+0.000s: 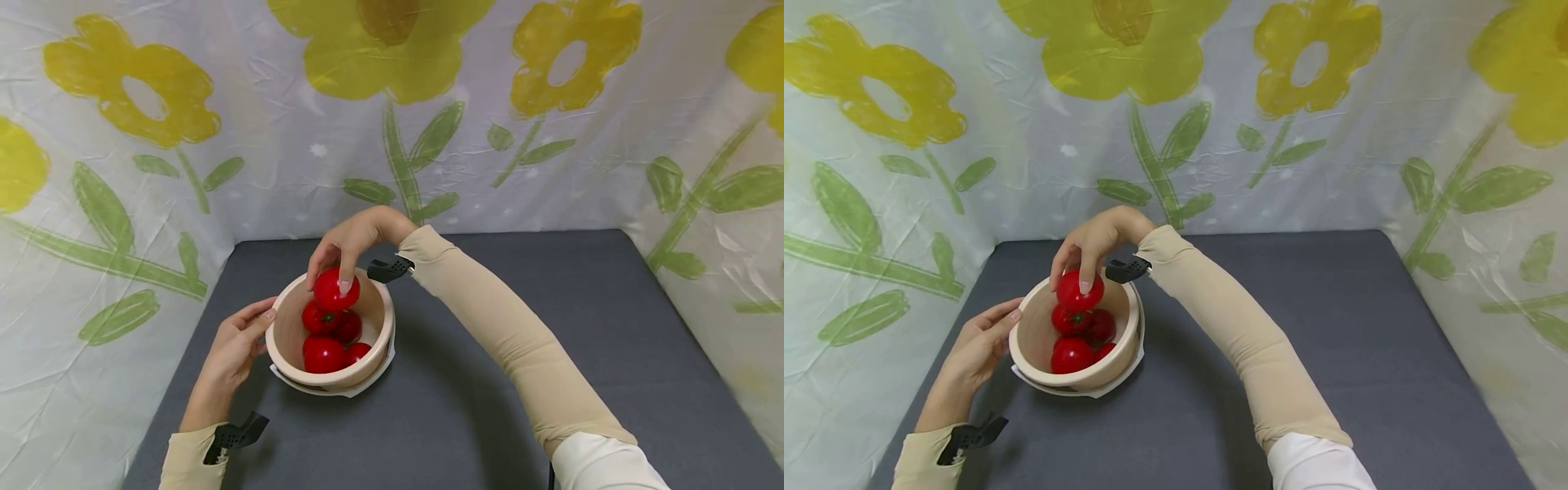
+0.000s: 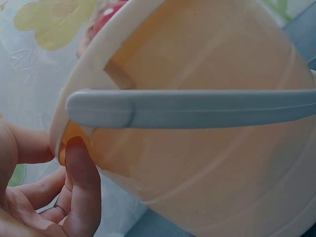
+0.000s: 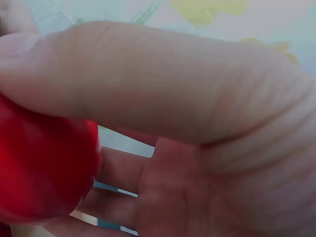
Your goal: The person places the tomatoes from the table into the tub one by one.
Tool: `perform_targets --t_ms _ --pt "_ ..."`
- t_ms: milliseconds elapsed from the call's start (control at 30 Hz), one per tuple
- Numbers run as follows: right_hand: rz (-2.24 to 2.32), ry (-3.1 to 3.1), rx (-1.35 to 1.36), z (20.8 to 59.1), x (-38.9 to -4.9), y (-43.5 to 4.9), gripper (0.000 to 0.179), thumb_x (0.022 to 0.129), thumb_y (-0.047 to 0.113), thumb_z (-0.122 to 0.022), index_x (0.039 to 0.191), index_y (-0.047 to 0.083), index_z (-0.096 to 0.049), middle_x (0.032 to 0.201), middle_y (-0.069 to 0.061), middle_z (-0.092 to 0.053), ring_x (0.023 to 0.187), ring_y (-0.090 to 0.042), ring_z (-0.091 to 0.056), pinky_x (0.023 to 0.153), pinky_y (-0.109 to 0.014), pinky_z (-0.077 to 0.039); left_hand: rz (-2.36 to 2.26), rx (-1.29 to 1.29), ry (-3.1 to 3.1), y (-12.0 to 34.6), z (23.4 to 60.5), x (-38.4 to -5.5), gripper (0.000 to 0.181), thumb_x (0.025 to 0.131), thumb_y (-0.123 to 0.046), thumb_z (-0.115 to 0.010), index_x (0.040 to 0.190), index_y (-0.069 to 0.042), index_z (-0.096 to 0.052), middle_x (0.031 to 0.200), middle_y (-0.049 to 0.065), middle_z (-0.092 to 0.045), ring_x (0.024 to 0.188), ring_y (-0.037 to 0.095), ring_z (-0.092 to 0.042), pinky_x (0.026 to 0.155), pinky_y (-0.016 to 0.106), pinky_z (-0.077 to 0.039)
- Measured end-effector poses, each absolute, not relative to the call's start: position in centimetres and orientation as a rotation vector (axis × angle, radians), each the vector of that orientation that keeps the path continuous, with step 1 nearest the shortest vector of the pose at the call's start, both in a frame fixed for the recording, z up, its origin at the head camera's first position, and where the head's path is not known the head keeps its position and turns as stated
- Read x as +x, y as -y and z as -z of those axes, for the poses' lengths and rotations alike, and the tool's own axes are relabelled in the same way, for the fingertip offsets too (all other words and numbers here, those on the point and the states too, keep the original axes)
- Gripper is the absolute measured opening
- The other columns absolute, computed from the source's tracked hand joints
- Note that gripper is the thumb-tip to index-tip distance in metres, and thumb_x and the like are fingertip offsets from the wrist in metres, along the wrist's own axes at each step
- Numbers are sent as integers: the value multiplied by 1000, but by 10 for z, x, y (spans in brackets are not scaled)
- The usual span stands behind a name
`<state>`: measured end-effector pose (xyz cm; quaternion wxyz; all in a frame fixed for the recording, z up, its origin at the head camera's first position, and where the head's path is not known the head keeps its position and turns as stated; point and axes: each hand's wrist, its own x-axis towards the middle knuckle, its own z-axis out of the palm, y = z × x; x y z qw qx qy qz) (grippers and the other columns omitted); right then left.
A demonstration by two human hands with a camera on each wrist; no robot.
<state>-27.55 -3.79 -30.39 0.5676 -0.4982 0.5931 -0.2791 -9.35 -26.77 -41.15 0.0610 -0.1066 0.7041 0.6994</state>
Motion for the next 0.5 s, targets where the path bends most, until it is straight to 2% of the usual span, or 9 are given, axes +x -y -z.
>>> perform_targets --t_ms 500 --pt "616 -1375 -1184 327 -264 39 62 80 3 -74 138 -3 -52 138 -10 -57 124 -20 -54 104 -37 -51 -2119 -296 -2144 262 413 -94 52 98 -23 -62 141 1 -46 101 -22 -68 92 -3 -67 72 22 -59"
